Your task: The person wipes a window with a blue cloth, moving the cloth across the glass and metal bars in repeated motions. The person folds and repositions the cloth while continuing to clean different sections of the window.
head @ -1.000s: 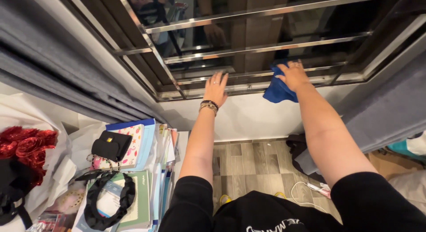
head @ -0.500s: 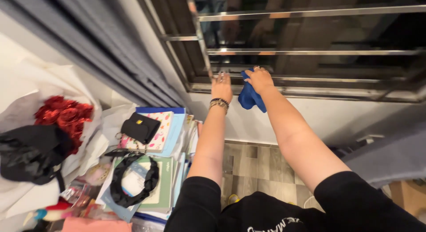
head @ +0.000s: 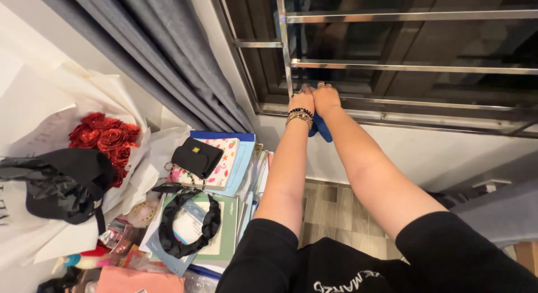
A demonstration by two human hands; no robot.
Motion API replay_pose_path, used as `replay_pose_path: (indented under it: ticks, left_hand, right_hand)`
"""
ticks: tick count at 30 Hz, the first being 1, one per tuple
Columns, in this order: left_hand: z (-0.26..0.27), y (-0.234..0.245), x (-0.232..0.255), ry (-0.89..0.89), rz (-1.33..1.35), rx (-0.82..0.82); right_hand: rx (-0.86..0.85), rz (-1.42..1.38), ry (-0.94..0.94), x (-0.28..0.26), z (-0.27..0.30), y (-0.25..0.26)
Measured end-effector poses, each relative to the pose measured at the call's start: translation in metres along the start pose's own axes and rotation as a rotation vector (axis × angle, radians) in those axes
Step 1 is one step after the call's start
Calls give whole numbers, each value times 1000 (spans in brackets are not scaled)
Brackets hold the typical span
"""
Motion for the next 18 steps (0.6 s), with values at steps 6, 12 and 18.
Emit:
replay_pose_path:
  ticks: [6,12,18]
  left_hand:
    - [-1,-5,12,-81,-87,35]
    - [50,95,-12,74,58,355]
    - [32,191,-41,250,200,639]
  right_hand:
    - [2,-4,26,4,14,25]
    - [-114,-52,22,42,27,4]
    - [-122,-103,0,47,21,1]
Point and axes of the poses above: each hand's wrist, its own z-axis away from the middle knuckle, its own y-axis out of the back of the hand, x = y × z, the point moved 5 cm from there along -z, towards the middle knuckle, and after that the axes turned 9 degrees about x, right-handed, at the moved point
